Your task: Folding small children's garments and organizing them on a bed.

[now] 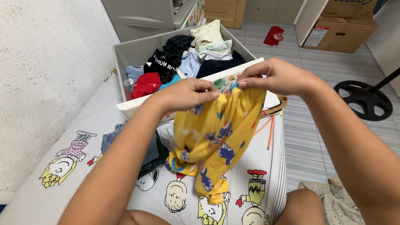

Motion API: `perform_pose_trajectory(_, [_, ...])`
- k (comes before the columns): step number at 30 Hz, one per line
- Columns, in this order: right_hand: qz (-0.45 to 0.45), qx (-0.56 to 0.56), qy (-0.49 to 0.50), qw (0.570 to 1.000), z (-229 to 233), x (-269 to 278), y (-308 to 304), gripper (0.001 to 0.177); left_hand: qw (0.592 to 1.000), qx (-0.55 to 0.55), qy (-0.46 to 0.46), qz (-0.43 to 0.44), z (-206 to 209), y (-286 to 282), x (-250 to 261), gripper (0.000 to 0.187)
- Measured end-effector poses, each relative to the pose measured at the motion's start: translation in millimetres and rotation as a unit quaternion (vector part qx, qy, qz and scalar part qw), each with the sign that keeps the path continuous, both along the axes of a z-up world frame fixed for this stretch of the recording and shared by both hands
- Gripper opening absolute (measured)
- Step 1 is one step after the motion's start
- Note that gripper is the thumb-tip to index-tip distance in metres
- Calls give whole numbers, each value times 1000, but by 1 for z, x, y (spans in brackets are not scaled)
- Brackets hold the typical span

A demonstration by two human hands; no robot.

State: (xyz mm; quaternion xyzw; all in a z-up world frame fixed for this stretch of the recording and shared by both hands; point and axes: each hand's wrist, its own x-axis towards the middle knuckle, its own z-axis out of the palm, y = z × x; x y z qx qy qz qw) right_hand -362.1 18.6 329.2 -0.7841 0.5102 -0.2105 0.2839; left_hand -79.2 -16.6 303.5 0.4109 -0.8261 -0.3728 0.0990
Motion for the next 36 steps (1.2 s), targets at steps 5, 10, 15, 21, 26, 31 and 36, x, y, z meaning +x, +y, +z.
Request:
perform_pose_trajectory(5, [-29,11,12,999,1,-12,-2,33,996,-4,22,-84,-17,-16,25,35])
perform_pose_trajectory(10, [-41,-41,85,995,-13,-36,-14,43,978,77,153,-121,-16,-13,46,31])
perform_pose_trajectory(15, [-104,-241,176,949,-33,-96,-24,66,944,-262,143,141,-12,-64,100,52])
perform_pose_trajectory(21, [-92,-299,153,937,5,-28,23,41,864,-390,-110,300,26,-71,66,86])
perform_pose_trajectory(26, [26,-286,60,956,17,42,41,28,911,-206,-311,176,81,-12,-29,73])
perform_pose_trajectory(31, [5,-65,-164,984,15,43,22,56,959,-8,-282,29,111,26,-37,53])
perform_pose_trajectory(36, [24,22,-175,984,-5,35,3,28,992,25,-40,-119,72,-2,5,55])
